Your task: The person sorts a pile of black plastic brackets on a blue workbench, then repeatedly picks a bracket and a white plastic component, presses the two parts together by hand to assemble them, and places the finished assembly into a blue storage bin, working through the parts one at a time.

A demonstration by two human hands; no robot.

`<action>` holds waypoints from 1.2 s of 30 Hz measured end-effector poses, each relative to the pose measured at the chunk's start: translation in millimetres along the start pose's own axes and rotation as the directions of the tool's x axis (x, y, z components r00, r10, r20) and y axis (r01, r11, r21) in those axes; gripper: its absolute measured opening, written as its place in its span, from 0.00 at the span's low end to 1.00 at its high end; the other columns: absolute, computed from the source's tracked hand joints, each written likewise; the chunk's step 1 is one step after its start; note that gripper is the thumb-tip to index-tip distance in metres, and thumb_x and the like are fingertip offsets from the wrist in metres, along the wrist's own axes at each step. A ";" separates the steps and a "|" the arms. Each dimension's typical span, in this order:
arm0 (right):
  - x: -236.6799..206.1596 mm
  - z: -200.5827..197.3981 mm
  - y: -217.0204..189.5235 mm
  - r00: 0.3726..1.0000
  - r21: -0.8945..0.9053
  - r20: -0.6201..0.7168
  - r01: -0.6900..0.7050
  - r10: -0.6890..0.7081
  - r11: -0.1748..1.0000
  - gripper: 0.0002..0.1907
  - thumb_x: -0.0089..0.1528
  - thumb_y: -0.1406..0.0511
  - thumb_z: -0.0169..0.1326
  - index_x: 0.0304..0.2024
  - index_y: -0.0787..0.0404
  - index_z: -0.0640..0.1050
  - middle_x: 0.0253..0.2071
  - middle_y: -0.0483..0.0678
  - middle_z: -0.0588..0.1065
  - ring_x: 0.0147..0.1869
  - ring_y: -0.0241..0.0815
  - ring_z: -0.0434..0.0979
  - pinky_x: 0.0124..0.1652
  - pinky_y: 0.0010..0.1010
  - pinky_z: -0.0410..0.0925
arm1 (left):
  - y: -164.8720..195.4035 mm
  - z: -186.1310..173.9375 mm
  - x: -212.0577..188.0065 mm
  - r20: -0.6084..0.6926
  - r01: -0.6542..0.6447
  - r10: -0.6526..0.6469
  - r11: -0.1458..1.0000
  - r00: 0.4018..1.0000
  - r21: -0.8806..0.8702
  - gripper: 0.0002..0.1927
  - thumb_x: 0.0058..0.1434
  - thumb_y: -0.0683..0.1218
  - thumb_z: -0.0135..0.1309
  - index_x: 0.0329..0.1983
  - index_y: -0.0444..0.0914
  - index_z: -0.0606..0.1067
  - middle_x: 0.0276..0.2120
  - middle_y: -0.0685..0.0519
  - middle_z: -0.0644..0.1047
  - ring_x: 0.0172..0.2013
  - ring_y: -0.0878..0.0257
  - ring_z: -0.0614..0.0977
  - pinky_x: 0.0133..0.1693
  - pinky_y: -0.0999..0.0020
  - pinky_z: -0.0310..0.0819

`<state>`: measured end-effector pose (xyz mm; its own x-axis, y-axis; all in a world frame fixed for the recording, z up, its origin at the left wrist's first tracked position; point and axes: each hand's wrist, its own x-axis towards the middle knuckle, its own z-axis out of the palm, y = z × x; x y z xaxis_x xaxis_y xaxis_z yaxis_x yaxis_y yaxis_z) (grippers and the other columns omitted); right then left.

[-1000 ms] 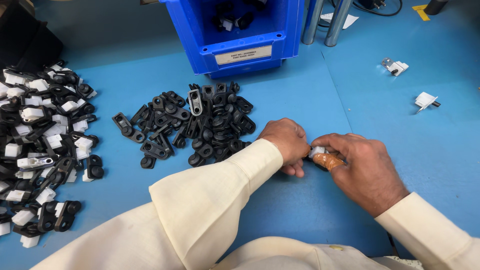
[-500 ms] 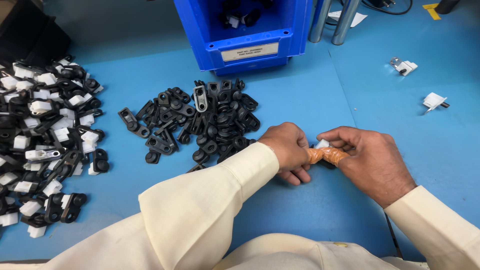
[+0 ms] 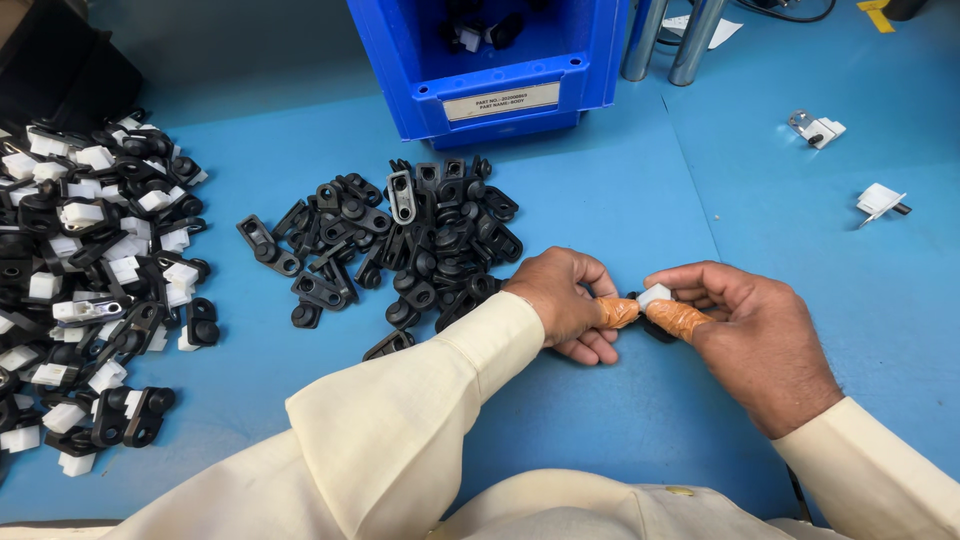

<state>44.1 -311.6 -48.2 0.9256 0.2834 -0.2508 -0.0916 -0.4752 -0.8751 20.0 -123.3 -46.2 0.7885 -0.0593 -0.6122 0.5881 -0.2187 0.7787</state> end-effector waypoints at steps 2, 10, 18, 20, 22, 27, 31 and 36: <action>-1.8 1.4 -1.6 1.000 -0.012 -0.010 -0.021 0.021 1.000 0.13 0.57 0.70 0.62 0.46 0.59 0.85 0.37 0.47 0.84 0.40 0.33 0.81 0.43 0.25 0.73 | 5.5 1.6 -4.1 -0.048 0.049 -0.046 0.997 0.998 0.061 0.07 0.63 0.42 0.58 0.41 0.34 0.76 0.32 0.46 0.82 0.29 0.60 0.87 0.27 0.72 0.84; -4.8 1.1 -0.8 0.999 -0.062 -0.037 -0.018 0.015 0.998 0.15 0.59 0.71 0.59 0.48 0.57 0.85 0.38 0.47 0.85 0.40 0.33 0.80 0.43 0.25 0.72 | 26.2 -11.4 1.4 0.028 -0.044 0.036 0.924 0.999 0.380 0.08 0.61 0.42 0.60 0.37 0.32 0.76 0.33 0.46 0.84 0.29 0.62 0.89 0.26 0.72 0.85; -11.3 4.5 10.3 0.984 -0.195 -0.071 0.149 -0.165 0.969 0.20 0.57 0.75 0.57 0.50 0.56 0.84 0.39 0.45 0.85 0.41 0.32 0.83 0.42 0.24 0.73 | 15.0 -18.1 23.6 0.251 -0.026 -0.024 0.981 0.968 0.193 0.08 0.62 0.41 0.58 0.39 0.32 0.73 0.36 0.42 0.83 0.33 0.57 0.89 0.30 0.70 0.88; -12.4 5.2 10.5 0.986 -0.196 -0.085 0.124 -0.143 0.973 0.19 0.57 0.75 0.57 0.49 0.55 0.84 0.39 0.45 0.85 0.41 0.32 0.83 0.42 0.24 0.73 | 10.7 -15.8 25.6 0.238 -0.052 0.009 0.984 0.971 0.173 0.08 0.61 0.40 0.59 0.38 0.29 0.74 0.35 0.41 0.83 0.33 0.56 0.89 0.31 0.70 0.87; -11.8 5.2 10.4 0.990 -0.139 -0.078 0.108 -0.119 0.984 0.18 0.58 0.74 0.57 0.49 0.56 0.84 0.39 0.45 0.86 0.42 0.32 0.83 0.43 0.24 0.73 | 7.8 -15.8 24.0 0.252 -0.098 0.060 0.985 0.966 0.142 0.06 0.62 0.38 0.58 0.37 0.29 0.74 0.34 0.40 0.83 0.33 0.56 0.89 0.31 0.71 0.87; -7.5 3.5 12.1 0.997 0.025 -0.064 0.045 -0.043 0.999 0.16 0.59 0.74 0.56 0.48 0.58 0.84 0.40 0.46 0.85 0.44 0.33 0.82 0.44 0.24 0.72 | 16.2 -7.4 8.7 0.139 -0.079 0.052 0.977 0.989 0.198 0.01 0.60 0.34 0.54 0.35 0.30 0.75 0.34 0.40 0.84 0.30 0.58 0.89 0.29 0.72 0.87; -11.1 4.3 13.7 0.986 -0.096 -0.098 0.126 -0.135 0.987 0.19 0.57 0.75 0.56 0.49 0.56 0.84 0.39 0.45 0.84 0.43 0.32 0.82 0.43 0.23 0.73 | 34.6 7.0 -9.5 -0.010 0.010 -0.007 0.937 1.000 0.348 0.03 0.61 0.37 0.54 0.36 0.31 0.77 0.30 0.44 0.85 0.28 0.61 0.88 0.29 0.73 0.84; -19.4 10.1 10.8 0.965 -0.266 -0.152 0.170 -0.215 0.949 0.17 0.56 0.69 0.63 0.48 0.51 0.84 0.37 0.44 0.84 0.34 0.34 0.81 0.35 0.27 0.73 | 49.8 18.9 -29.3 -0.115 0.084 -0.034 0.883 0.993 0.461 0.08 0.63 0.41 0.55 0.40 0.30 0.78 0.26 0.45 0.84 0.26 0.61 0.88 0.29 0.70 0.83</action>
<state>21.5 -313.8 -56.9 0.9684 0.2492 0.0090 0.1679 -0.6248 -0.7625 22.8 -150.9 7.9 0.7833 0.0612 -0.6186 0.5028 -0.6474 0.5727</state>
